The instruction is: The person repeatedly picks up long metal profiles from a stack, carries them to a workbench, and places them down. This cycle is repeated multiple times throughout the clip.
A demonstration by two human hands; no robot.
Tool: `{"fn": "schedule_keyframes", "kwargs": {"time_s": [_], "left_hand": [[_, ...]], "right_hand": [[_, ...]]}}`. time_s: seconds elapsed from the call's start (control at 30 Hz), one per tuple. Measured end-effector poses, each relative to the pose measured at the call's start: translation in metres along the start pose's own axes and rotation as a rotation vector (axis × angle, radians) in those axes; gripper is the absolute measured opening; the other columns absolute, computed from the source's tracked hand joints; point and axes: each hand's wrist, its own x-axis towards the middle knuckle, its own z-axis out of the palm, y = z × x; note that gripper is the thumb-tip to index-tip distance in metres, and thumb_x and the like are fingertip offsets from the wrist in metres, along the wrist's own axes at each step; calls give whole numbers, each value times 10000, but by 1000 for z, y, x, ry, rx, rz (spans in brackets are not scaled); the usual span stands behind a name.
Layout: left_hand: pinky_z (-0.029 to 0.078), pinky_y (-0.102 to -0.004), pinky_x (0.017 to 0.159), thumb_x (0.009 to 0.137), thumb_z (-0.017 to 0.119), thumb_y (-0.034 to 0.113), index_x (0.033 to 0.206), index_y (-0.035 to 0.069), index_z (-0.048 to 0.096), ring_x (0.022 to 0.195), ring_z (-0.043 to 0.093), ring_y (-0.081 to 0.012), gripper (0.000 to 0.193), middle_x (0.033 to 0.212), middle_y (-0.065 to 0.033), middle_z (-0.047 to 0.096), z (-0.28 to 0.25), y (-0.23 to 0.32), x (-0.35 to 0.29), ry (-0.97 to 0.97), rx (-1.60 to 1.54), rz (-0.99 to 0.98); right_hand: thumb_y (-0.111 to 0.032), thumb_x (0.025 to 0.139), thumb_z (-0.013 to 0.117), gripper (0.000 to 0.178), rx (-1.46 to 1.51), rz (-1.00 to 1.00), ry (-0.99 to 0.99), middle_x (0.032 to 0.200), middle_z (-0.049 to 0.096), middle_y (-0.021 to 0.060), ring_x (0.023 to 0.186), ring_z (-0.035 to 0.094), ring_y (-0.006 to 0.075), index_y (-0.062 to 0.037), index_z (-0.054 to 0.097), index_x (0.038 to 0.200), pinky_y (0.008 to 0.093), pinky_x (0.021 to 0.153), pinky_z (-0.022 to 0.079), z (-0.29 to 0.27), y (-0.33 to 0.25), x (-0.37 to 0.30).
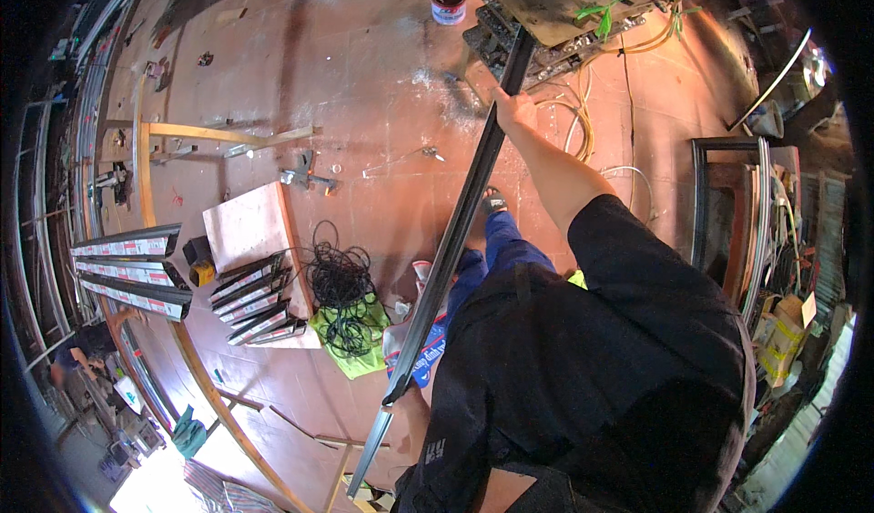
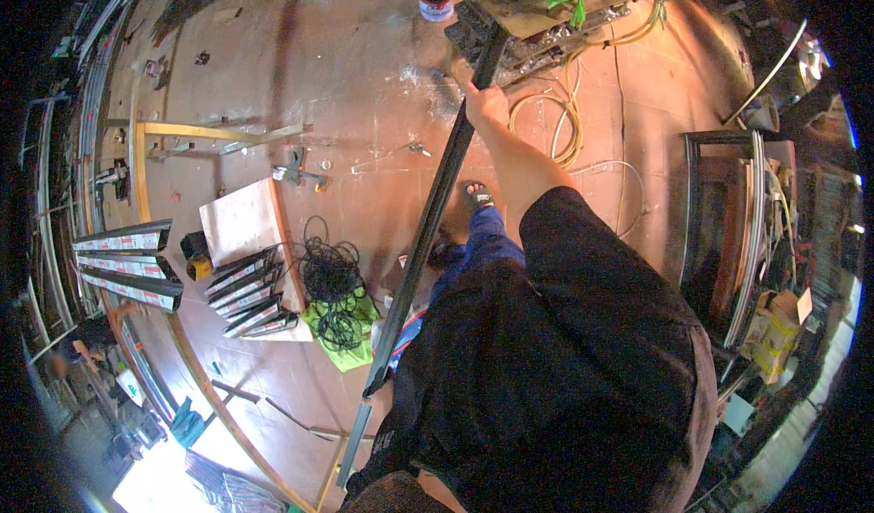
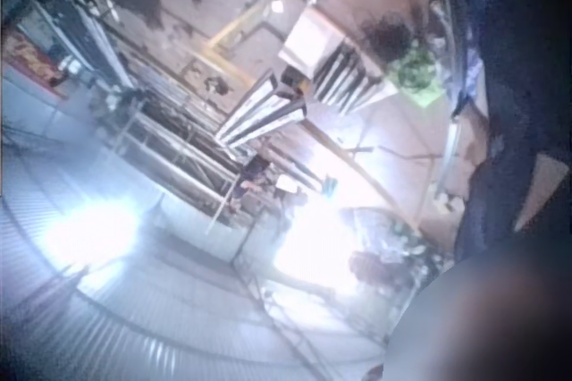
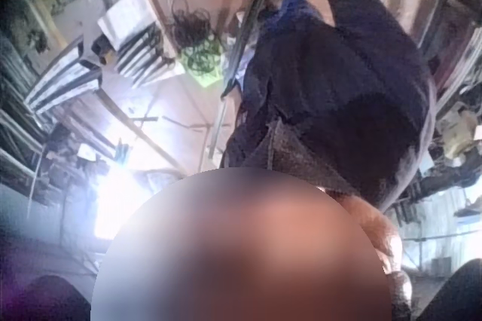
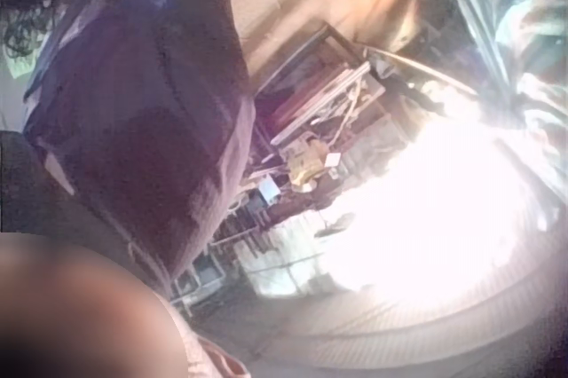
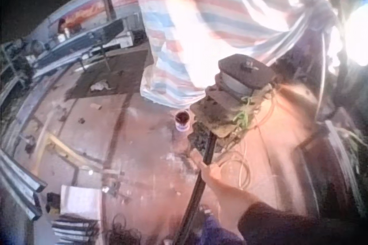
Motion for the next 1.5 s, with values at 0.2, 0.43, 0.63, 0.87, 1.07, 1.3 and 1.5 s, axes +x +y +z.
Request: {"fn": "schedule_keyframes", "kwargs": {"time_s": [0.2,0.43,0.63,0.87,1.07,1.3,1.5], "left_hand": [[527,-625,979,852,318,925,1492,209,485,1183,637,-387,975,1442,-122,571,-13,3,-1,-39,-41,-1],[524,-624,988,847,306,940,1511,213,470,1190,633,-386,998,1458,-121,560,-105,35,-22,-71,-358,180],[513,-606,1028,788,239,1010,1600,252,356,1229,607,-381,1117,1510,-106,506,-228,90,-136,214,-532,920],[507,-597,1043,632,442,1059,1430,-2,532,1132,663,-394,1330,1257,-215,678,-165,146,-237,-112,-599,1353],[579,-561,920,843,530,865,1400,122,575,988,714,-394,930,1118,-170,735,-83,191,-262,-279,-683,1407],[609,-553,810,880,553,811,1416,140,535,889,721,-419,859,1051,-238,728,-15,287,-295,-424,-643,1349],[611,-555,734,831,548,867,1348,80,515,790,711,-421,942,903,-247,703,83,369,-330,-343,-466,1370]], "right_hand": [[-644,820,664,762,25,-16,11,1227,691,308,1200,662,431,7,711,1213,494,1000,519,3,7,-3],[-710,906,596,804,-155,-165,-155,1273,645,189,1211,608,318,1,696,1268,416,1008,507,53,50,36],[-487,933,730,595,741,-31,-399,1146,622,37,1019,583,202,-51,630,1325,384,935,473,97,106,-91],[-676,833,675,643,584,432,-853,1098,693,66,1048,648,258,-165,655,1223,476,882,506,109,77,-181],[-757,776,744,986,360,96,-782,1349,604,157,1230,573,337,-116,484,1478,498,1028,435,123,44,-159],[-703,718,814,1279,-815,-1236,-510,1723,131,203,1583,128,429,-164,160,1676,589,1234,227,77,15,-133],[-332,682,934,985,-609,-1067,-324,1587,370,181,1529,261,420,-144,425,1504,588,1184,305,74,15,-77]]}}
